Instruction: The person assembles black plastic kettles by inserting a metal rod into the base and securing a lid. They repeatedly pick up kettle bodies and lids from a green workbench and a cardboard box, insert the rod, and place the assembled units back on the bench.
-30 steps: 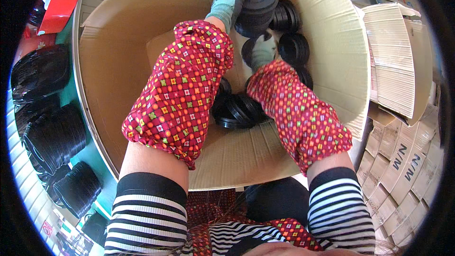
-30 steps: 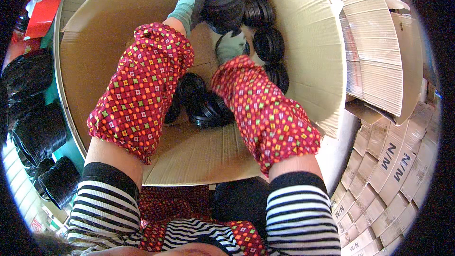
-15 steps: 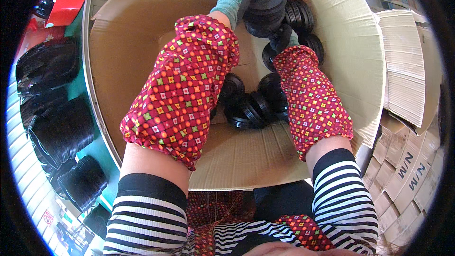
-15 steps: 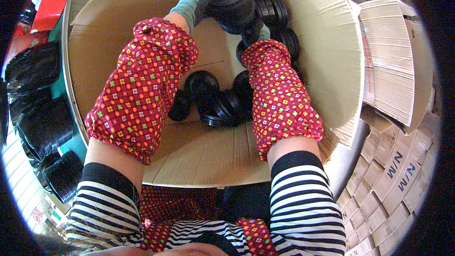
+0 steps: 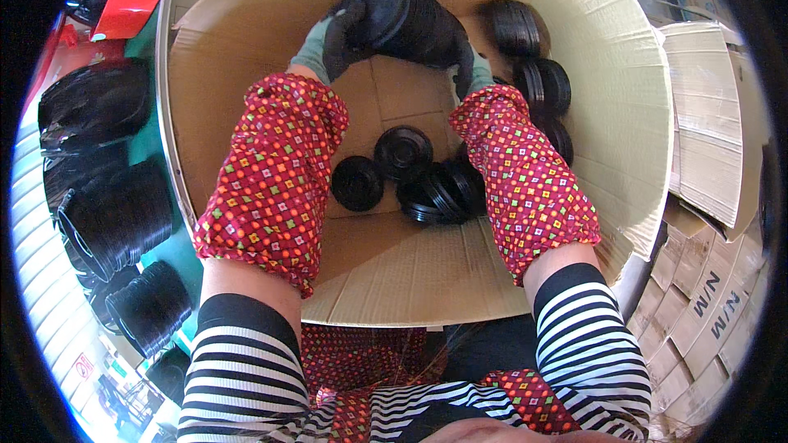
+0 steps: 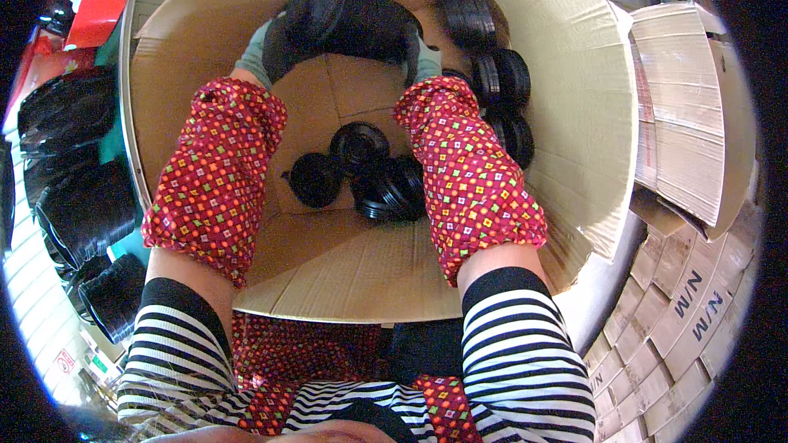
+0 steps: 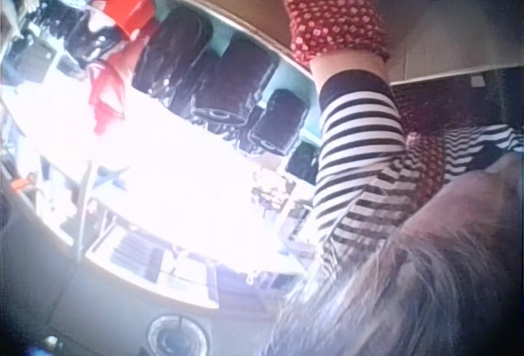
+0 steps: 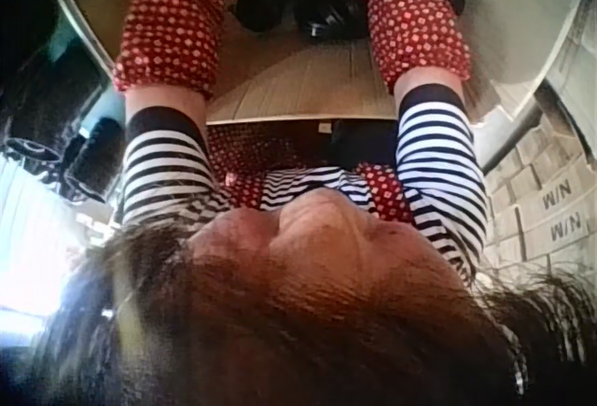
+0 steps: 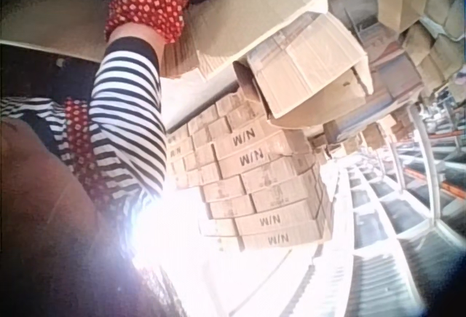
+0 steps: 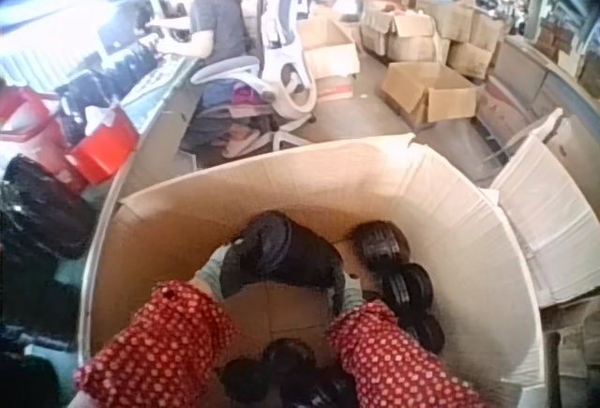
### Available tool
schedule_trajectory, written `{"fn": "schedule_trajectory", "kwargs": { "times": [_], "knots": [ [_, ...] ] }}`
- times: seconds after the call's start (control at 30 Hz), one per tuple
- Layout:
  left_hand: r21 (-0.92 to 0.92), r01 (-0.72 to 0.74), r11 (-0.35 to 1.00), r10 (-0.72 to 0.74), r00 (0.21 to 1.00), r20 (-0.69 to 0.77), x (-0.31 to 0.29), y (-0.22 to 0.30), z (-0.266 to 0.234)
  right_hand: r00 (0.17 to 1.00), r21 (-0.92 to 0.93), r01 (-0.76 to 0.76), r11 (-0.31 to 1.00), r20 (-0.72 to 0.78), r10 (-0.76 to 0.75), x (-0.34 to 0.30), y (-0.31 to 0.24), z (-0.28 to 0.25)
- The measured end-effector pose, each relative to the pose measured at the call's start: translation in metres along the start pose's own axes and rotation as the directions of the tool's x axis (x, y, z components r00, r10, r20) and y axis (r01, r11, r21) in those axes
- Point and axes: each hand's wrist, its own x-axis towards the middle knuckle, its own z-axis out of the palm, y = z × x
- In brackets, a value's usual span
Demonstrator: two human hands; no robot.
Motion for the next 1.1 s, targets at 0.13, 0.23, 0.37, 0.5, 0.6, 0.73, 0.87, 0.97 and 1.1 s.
{"fn": "schedule_trajectory", "kwargs": {
  "times": [0.13, 0.23, 0.37, 0.5, 0.6, 0.73, 0.87, 0.97, 1.1],
  "knots": [
    [-0.360, 0.115, 0.926, -0.135, 0.990, -0.031, 0.001, 0.001, 0.014, 1.000, 0.080, -0.019, 0.997, 0.018, 0.018, 0.015, 0.000, -0.011],
    [-0.368, 0.152, 0.917, -0.176, 0.984, -0.031, -0.010, 0.011, 0.022, 0.998, 0.135, -0.030, 0.990, 0.062, 0.022, 0.013, -0.006, -0.010],
    [0.041, -0.155, 0.987, 0.157, 0.986, -0.054, -0.026, -0.001, 0.010, 0.990, 0.269, -0.063, 0.961, 0.137, 0.027, 0.008, -0.001, -0.011],
    [-0.210, 0.025, 0.977, -0.027, 1.000, -0.004, -0.034, 0.042, 0.050, 0.976, 0.535, -0.020, 0.844, 0.195, -0.101, 0.038, -0.004, -0.023],
    [-0.203, -0.026, 0.979, 0.015, 0.998, -0.053, -0.065, 0.079, 0.060, 0.896, 0.717, -0.104, 0.690, 0.368, -0.247, 0.031, -0.020, -0.028],
    [0.459, -0.215, 0.862, 0.304, 0.944, -0.129, -0.226, 0.175, 0.027, 0.746, 0.549, -0.251, 0.797, 0.634, -0.202, -0.140, -0.088, -0.019],
    [0.868, -0.362, 0.341, 0.713, 0.701, 0.011, -0.345, 0.226, 0.013, 0.544, 0.534, -0.186, 0.825, 0.755, -0.366, -0.248, -0.083, -0.012],
    [0.916, 0.179, -0.358, 0.713, 0.686, 0.144, -0.469, 0.260, 0.003, 0.402, 0.383, -0.415, 0.825, 0.891, -0.211, -0.366, -0.088, -0.011],
    [0.928, -0.179, 0.328, 0.825, 0.533, -0.189, -0.500, 0.228, 0.007, 0.335, 0.200, -0.523, 0.828, 0.942, -0.016, -0.427, -0.029, 0.056]
  ]
}}
